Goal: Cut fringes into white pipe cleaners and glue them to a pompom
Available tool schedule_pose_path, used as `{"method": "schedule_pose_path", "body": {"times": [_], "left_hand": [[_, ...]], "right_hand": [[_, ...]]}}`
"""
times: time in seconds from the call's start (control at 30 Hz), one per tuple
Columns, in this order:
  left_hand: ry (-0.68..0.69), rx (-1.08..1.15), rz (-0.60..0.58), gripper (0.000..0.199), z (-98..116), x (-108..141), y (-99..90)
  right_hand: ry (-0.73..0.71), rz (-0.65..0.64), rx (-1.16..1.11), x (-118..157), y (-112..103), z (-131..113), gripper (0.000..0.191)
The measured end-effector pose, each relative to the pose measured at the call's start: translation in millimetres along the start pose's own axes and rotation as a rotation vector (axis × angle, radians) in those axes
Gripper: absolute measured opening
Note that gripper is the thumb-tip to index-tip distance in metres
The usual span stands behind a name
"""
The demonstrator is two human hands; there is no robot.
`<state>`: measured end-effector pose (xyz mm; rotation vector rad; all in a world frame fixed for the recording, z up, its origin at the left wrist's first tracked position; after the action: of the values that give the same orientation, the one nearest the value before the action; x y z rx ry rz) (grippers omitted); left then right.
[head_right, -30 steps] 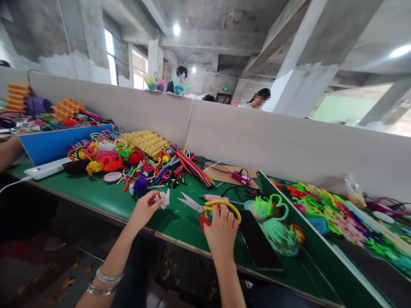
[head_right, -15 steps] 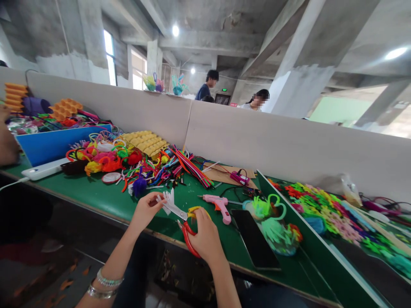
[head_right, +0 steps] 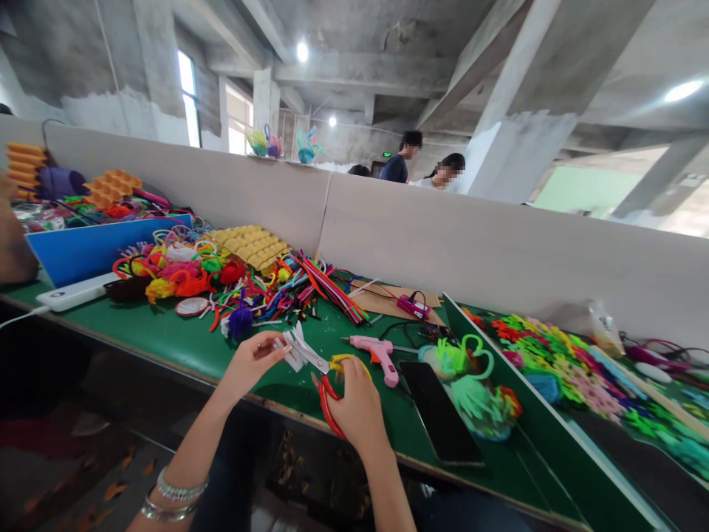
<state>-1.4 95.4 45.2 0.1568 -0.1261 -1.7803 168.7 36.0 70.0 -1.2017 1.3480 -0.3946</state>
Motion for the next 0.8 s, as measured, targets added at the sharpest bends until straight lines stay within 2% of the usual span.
{"method": "schedule_pose_path", "body": {"times": [0.47, 0.6, 0.8], "left_hand": [[-0.038, 0.012, -0.092, 0.03, -1, 4, 8.3], [-0.075, 0.035, -0.078, 0.031, -4, 2, 9.4], [-0.057, 0.084, -0.094, 0.032, -1, 3, 14.0]], "right_hand": [[0.006, -0.004, 0.012, 2, 3, 2, 0.027], [0.034, -0.012, 0.03, 1, 3, 4, 0.028], [0.029, 0.004, 0.015, 1, 1, 3, 0.026]]}}
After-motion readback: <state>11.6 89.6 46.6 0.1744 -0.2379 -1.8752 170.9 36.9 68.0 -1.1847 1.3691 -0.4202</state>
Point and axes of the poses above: each hand's wrist, its own x-axis away from the middle knuckle, its own y-axis out of the palm, z = x × y, the point moved 10 cm from there along -x, towards the middle knuckle, and after that the axes turned 13 degrees about -y, right-handed, at the moved point
